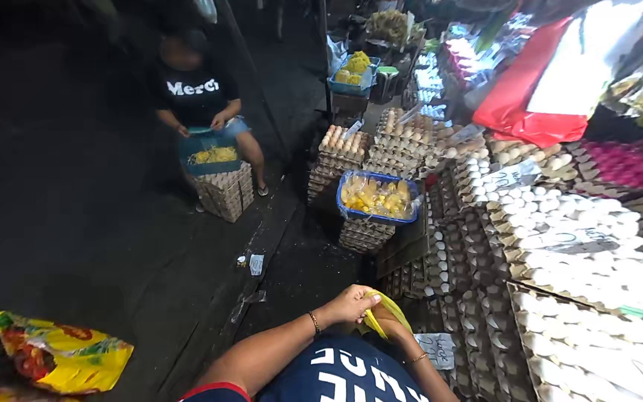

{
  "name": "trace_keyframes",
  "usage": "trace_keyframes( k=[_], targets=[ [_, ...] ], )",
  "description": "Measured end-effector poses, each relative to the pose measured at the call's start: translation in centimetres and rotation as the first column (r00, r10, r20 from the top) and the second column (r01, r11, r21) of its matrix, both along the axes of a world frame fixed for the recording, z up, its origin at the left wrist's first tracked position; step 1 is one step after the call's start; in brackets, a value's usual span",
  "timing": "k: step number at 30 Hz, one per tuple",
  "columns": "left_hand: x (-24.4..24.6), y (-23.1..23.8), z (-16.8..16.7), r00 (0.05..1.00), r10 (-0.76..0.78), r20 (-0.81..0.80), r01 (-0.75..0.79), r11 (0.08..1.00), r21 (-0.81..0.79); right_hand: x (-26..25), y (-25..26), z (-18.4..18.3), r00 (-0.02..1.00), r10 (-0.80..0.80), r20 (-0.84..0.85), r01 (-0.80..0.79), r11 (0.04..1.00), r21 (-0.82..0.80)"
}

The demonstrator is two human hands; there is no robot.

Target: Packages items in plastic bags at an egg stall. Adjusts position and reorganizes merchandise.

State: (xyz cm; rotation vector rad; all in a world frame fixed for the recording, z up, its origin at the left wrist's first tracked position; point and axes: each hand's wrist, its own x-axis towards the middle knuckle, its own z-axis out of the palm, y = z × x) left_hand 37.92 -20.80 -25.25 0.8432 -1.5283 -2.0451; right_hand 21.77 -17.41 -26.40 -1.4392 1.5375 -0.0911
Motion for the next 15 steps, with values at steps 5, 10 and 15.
trace_keyframes(
  k=[5, 10, 15],
  targets=[
    [0.2, -1.8, -0.8, 0.997, 0.070, 0.044, -0.072, 0.997, 0.034, -0.5, -1.6, -0.2, 0.998, 0.058, 0.023, -0.060, 0.997, 0.056],
    [-0.9, -4.6, -2.4, 0.983, 0.160, 0.089, -0.168, 0.983, 0.079, -3.4, -3.1, -1.1, 0.992, 0.072, 0.104, -0.058, 0.990, -0.131],
    [-0.5, -9.0, -2.1, 0.936, 0.305, 0.176, -0.324, 0.941, 0.093, -5.0, -8.1, -1.3, 0.994, 0.082, 0.075, -0.059, 0.962, -0.265]
  ],
)
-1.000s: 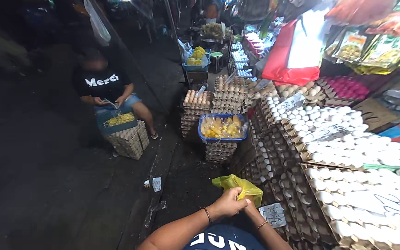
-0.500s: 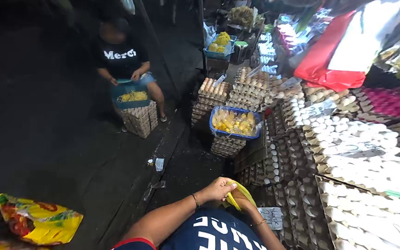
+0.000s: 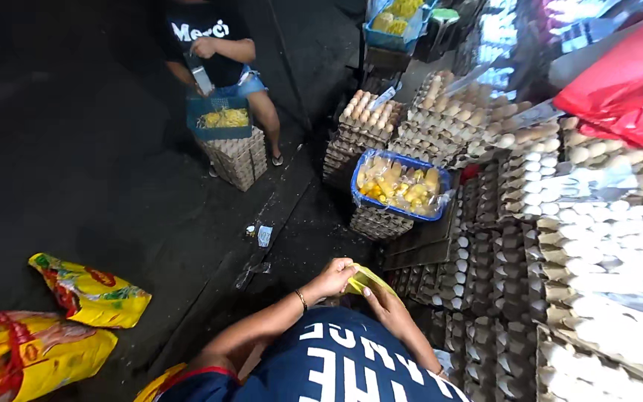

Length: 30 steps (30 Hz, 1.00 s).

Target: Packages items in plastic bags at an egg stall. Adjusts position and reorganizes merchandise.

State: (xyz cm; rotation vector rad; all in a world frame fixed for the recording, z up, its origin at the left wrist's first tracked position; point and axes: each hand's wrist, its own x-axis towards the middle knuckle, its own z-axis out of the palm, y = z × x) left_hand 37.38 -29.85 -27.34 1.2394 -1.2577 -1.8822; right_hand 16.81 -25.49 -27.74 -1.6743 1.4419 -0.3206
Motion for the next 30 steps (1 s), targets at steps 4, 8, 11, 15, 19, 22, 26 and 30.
trace_keyframes(
  k=[4, 8, 11, 15, 19, 22, 26, 30],
  targets=[
    [0.4, -4.4, 1.2, 0.990, 0.122, 0.074, -0.122, 0.993, -0.012, -0.3, -7.3, 0.4, 0.992, 0.113, -0.059, -0.116, 0.992, -0.051],
    [1.2, -8.4, 2.3, 0.962, 0.250, 0.105, -0.251, 0.968, -0.005, 0.9, -14.5, 0.4, 0.936, 0.321, -0.147, -0.329, 0.944, -0.033],
    [2.9, -10.8, 2.4, 0.925, 0.360, 0.125, -0.363, 0.932, 0.003, 3.0, -18.7, 0.6, 0.908, 0.393, -0.145, -0.405, 0.912, -0.069],
    [6.8, -15.0, 0.5, 0.870, 0.468, 0.157, -0.471, 0.882, -0.016, 6.9, -25.0, -0.8, 0.846, 0.506, -0.172, -0.522, 0.850, -0.066],
    [11.8, -21.4, -2.3, 0.840, 0.516, 0.168, -0.521, 0.853, -0.019, 11.4, -32.0, -2.7, 0.825, 0.543, -0.157, -0.558, 0.827, -0.067],
    [15.6, -27.5, -2.3, 0.850, 0.479, 0.217, -0.488, 0.873, -0.016, 14.3, -37.7, -2.4, 0.852, 0.508, -0.126, -0.521, 0.848, -0.101],
    [19.9, -35.4, -0.2, 0.894, 0.387, 0.223, -0.395, 0.919, -0.014, 17.7, -44.7, -2.2, 0.928, 0.371, -0.021, -0.335, 0.812, -0.479],
    [22.1, -43.3, 0.0, 0.914, 0.344, 0.216, -0.345, 0.938, -0.039, 19.4, -51.7, -2.6, 0.976, 0.219, 0.013, -0.189, 0.869, -0.458]
  ],
)
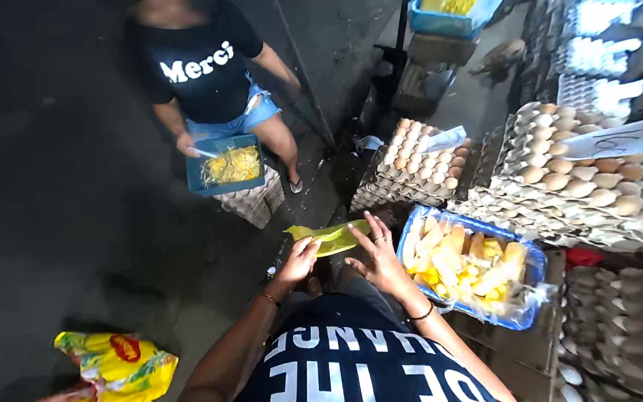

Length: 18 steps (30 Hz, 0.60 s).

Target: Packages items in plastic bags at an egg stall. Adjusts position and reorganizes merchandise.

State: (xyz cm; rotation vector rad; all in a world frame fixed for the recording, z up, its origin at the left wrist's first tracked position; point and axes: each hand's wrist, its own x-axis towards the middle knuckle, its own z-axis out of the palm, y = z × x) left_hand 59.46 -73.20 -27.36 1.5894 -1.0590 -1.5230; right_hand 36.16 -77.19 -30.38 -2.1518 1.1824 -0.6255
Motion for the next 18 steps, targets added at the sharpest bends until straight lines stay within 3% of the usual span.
trace_keyframes(
  k=[4, 9, 14, 18],
  targets=[
    [1.1, -7.9, -0.8, 0.999, -0.042, 0.008, 0.042, 0.997, -0.071, 1.8, -6.8, -1.8, 0.992, -0.074, 0.100, 0.039, 0.949, 0.313],
    [1.7, -18.8, -1.4, 0.989, -0.142, 0.037, 0.142, 0.990, -0.002, 5.0, -17.9, -5.1, 0.945, -0.011, 0.326, -0.124, 0.911, 0.392],
    [1.3, -29.1, -0.8, 0.967, -0.251, 0.038, 0.250, 0.968, 0.034, 6.4, -30.2, -2.5, 0.970, 0.178, 0.167, -0.242, 0.790, 0.564],
    [0.9, -36.2, -1.2, 0.961, -0.271, 0.051, 0.272, 0.962, -0.003, 5.1, -36.7, -1.6, 0.970, 0.201, 0.139, -0.245, 0.784, 0.570]
  ],
)
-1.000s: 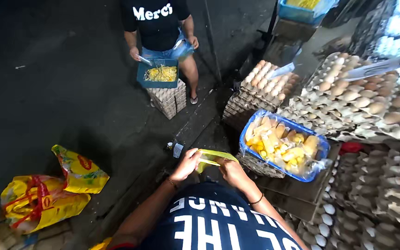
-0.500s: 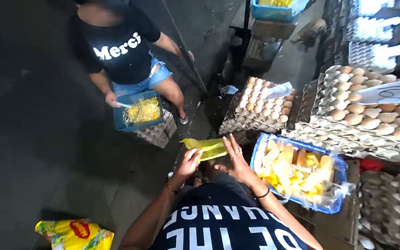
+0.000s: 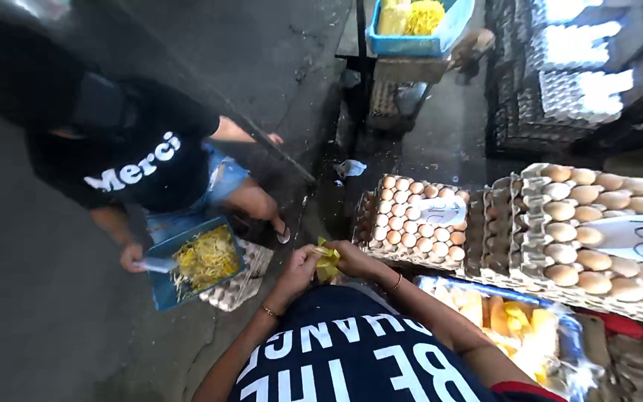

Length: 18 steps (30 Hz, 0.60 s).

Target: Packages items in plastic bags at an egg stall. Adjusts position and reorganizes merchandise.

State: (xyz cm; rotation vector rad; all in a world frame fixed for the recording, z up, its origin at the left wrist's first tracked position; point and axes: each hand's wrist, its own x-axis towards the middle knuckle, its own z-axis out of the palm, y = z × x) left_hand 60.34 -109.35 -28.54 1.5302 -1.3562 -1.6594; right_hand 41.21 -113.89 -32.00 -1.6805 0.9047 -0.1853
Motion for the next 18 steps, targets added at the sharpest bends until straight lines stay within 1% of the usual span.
trace_keyframes(
  k=[2, 5, 7, 9, 11, 12, 13, 14, 15, 16, 17, 18],
  targets=[
    [-0.4, -3.5, -0.4, 0.999, -0.038, 0.011, 0.039, 0.999, -0.015, -1.4, -2.4, 0.0, 0.996, -0.074, 0.053, 0.074, 0.997, 0.005],
    [-1.3, -9.4, -1.0, 0.987, -0.161, 0.015, 0.161, 0.986, -0.031, -3.2, -5.4, 0.0, 0.965, -0.237, 0.109, 0.233, 0.971, 0.043],
    [-1.7, -13.7, -1.5, 0.968, -0.250, -0.008, 0.249, 0.967, -0.059, -3.7, -7.3, -0.6, 0.923, -0.345, 0.172, 0.346, 0.938, 0.025],
    [-2.1, -18.3, -2.2, 0.949, -0.313, -0.038, 0.310, 0.948, -0.077, -3.8, -9.6, -1.5, 0.859, -0.443, 0.256, 0.452, 0.892, 0.029],
    [-2.3, -22.9, -3.7, 0.926, -0.372, -0.071, 0.365, 0.926, -0.095, -3.9, -12.4, -2.3, 0.801, -0.514, 0.307, 0.524, 0.850, 0.055],
    [-2.1, -25.2, -4.8, 0.901, -0.419, -0.113, 0.404, 0.905, -0.133, -3.9, -14.2, -2.6, 0.780, -0.538, 0.318, 0.548, 0.834, 0.067],
    [-2.0, -27.9, -5.5, 0.856, -0.487, -0.173, 0.453, 0.868, -0.201, -3.9, -16.2, -3.0, 0.761, -0.560, 0.328, 0.570, 0.818, 0.076],
    [-2.2, -30.7, -4.7, 0.782, -0.586, -0.214, 0.516, 0.800, -0.304, -3.8, -18.3, -3.3, 0.741, -0.583, 0.333, 0.591, 0.802, 0.086],
    [-3.3, -33.7, -0.9, 0.712, -0.677, -0.184, 0.593, 0.721, -0.359, -3.8, -20.6, -3.3, 0.723, -0.607, 0.329, 0.614, 0.784, 0.098],
    [-6.8, -35.7, 9.1, 0.752, -0.657, 0.055, 0.657, 0.754, 0.028, -3.8, -23.1, -3.0, 0.707, -0.631, 0.319, 0.633, 0.766, 0.111],
    [-11.3, -37.5, 16.7, 0.737, -0.617, 0.276, 0.535, 0.782, 0.319, -4.0, -25.5, -2.7, 0.699, -0.645, 0.308, 0.642, 0.756, 0.127],
    [-14.2, -39.4, 19.3, 0.677, -0.631, 0.380, 0.466, 0.766, 0.442, -4.0, -27.6, -2.6, 0.695, -0.649, 0.310, 0.644, 0.753, 0.134]
  ],
)
